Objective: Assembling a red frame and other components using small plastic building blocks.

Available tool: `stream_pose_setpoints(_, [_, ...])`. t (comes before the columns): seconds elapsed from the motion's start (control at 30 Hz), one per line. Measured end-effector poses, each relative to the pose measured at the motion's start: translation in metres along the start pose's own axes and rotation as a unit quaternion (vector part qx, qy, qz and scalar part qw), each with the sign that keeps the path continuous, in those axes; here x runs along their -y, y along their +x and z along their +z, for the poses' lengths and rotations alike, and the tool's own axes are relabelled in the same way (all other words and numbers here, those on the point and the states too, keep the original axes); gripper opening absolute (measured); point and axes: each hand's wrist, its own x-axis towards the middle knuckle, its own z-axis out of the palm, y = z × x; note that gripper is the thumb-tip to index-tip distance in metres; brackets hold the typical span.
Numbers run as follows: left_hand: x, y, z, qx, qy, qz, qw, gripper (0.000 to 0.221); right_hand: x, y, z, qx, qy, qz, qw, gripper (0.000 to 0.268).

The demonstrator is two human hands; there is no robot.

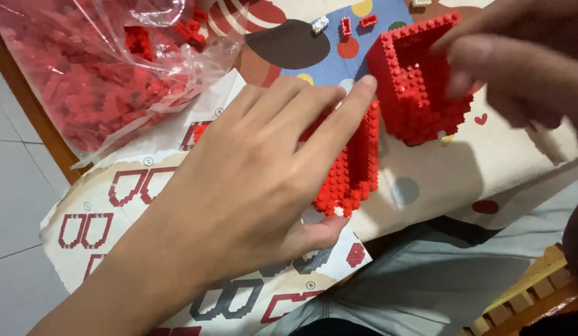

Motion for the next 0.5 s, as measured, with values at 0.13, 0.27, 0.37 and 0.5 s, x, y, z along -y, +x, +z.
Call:
stream_pose_setpoints(0.13, [0.001, 0.001, 0.001, 0.035, 0.037, -0.006, 0.999, 0.106, -0.059, 0.003, -0.019, 0.008, 0.038, 0.064, 0.997, 0.034])
stream_pose_setpoints(0.27, [0.0, 0.001, 0.001, 0.034, 0.047, -0.01, 0.998, 0.106, -0.089, -0.001, -0.028, 0.013, 0.049, 0.089, 0.995, 0.039])
stream_pose_setpoints(0.37, [0.001, 0.001, 0.002, 0.035, 0.028, -0.011, 0.999, 0.102, -0.091, -0.006, -0.026, 0.009, 0.049, 0.069, 0.996, 0.036])
stream_pose_setpoints(0.5, [0.001, 0.001, 0.003, 0.023, 0.018, -0.014, 0.999, 0.1, -0.086, -0.007, -0.021, 0.006, 0.05, 0.074, 0.996, 0.035])
